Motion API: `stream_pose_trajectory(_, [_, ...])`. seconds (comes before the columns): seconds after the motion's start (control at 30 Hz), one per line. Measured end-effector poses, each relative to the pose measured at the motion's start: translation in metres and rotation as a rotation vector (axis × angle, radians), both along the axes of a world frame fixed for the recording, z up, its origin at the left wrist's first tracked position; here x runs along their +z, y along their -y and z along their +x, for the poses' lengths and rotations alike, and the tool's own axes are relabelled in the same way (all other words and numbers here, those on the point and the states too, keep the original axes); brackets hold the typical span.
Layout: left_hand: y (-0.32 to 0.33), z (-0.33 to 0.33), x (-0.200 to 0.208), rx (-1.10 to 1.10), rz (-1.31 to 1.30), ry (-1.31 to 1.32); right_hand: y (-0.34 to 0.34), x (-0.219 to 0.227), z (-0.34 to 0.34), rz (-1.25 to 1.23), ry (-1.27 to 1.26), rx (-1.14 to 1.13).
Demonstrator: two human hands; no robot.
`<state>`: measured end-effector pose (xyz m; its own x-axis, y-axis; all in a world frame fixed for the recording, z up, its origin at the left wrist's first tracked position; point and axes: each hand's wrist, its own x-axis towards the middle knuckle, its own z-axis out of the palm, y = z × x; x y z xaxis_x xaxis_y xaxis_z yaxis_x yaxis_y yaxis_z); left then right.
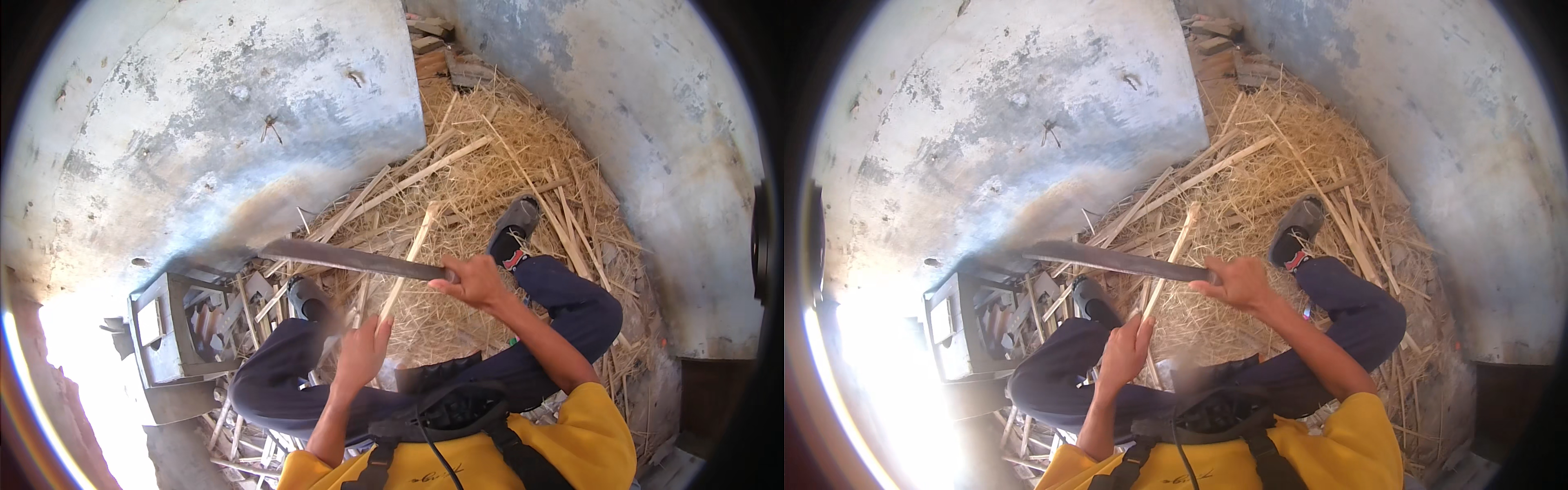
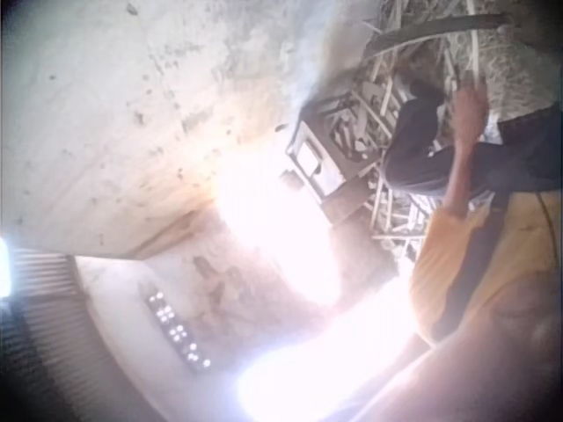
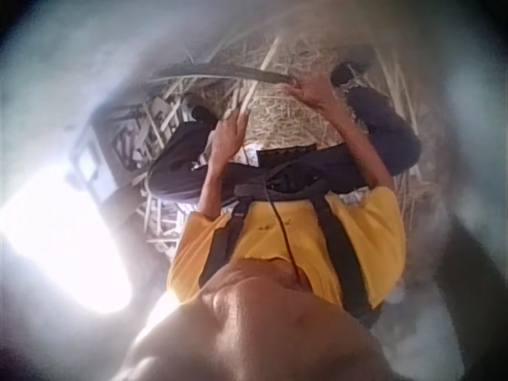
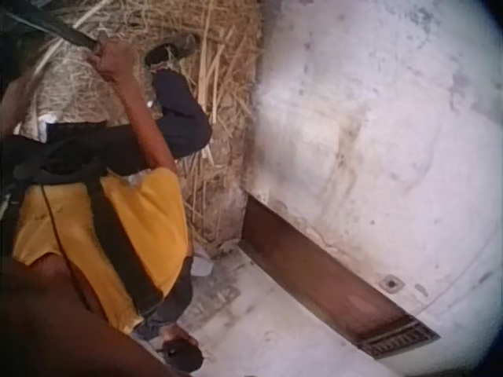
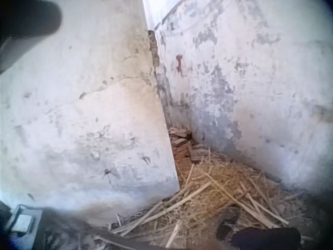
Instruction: The person shaves a piece of wood using a machete, working on the surface while sitting on a floor covered in wood shavings.
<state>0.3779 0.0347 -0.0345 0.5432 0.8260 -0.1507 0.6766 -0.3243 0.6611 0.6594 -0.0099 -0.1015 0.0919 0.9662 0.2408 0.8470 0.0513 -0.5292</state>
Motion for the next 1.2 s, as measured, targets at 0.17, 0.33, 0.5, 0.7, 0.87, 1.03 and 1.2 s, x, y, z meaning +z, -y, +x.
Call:
stream_pose_trajectory(0.17, [0.004,-0.004,0.016,0.053,0.115,-0.136,-0.007,0.003,0.041,-0.001,-0.075,-0.126])
stream_pose_trajectory(0.33, [0.007,-0.003,0.015,0.072,-0.022,-0.076,-0.001,0.010,0.013,0.032,-0.134,-0.175])
stream_pose_trajectory(0.5, [0.009,0.000,0.002,0.036,0.055,-0.049,0.008,0.021,-0.013,0.045,0.000,-0.025])
stream_pose_trajectory(0.7, [0.013,-0.012,0.004,0.051,0.083,-0.150,-0.007,-0.001,0.018,0.040,-0.108,-0.208])
stream_pose_trajectory(0.87, [0.013,0.004,-0.003,0.049,0.193,-0.134,0.006,0.008,-0.019,0.003,-0.071,-0.102])
stream_pose_trajectory(1.03, [0.018,-0.009,0.000,0.050,0.198,-0.144,-0.002,-0.004,0.015,0.066,-0.054,-0.230])
stream_pose_trajectory(1.2, [0.021,-0.002,-0.005,0.054,0.241,-0.110,0.001,0.013,-0.021,0.043,-0.068,-0.131])
